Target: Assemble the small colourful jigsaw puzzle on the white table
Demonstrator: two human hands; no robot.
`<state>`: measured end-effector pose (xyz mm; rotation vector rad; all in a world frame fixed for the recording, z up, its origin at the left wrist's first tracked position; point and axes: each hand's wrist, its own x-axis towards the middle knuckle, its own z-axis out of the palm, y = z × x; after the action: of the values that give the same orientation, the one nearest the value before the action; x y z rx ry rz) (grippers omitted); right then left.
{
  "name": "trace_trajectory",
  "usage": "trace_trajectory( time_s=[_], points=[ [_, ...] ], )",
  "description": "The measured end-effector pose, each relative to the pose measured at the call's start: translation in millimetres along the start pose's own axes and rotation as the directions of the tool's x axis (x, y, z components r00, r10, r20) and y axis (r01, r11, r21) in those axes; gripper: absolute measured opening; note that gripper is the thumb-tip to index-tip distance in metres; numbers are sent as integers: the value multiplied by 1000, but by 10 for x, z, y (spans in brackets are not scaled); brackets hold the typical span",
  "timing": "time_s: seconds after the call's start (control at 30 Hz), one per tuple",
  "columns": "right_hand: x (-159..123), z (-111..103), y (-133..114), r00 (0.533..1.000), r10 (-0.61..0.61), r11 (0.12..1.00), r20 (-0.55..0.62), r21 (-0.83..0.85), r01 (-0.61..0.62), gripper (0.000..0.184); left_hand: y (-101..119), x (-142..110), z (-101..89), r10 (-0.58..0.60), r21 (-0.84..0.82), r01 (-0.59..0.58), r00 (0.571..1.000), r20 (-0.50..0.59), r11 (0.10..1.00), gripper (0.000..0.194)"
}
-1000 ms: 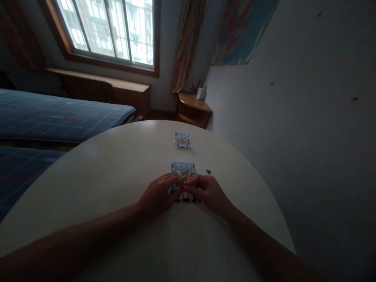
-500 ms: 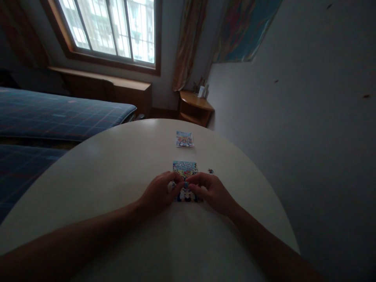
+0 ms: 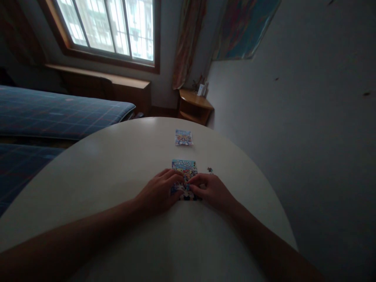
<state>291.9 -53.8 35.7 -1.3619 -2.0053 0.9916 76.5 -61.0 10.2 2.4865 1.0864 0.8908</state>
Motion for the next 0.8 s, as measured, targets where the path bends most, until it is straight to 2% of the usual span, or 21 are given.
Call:
trace_trajectory(
  time_s=[0.07, 0.17, 0.6, 0.8],
  points=[
    [-5, 6, 7, 1000, -2, 1000, 2, -18, 2, 14, 0, -17, -7, 31, 36, -32, 999, 23, 999, 37],
    [-14, 9, -2, 999, -37, 995, -13, -94, 35, 13, -4, -31, -4, 45, 63, -49, 997, 59, 997, 45],
    [-12, 43, 47, 996, -88, 985, 21, -145, 90, 13, 22, -19, -12, 25, 68, -32, 995, 98, 997, 39],
    [7, 27, 39, 983, -183, 958, 21, -221, 183, 6, -4, -28, 8, 26, 65, -32, 995, 92, 997, 41]
  ],
)
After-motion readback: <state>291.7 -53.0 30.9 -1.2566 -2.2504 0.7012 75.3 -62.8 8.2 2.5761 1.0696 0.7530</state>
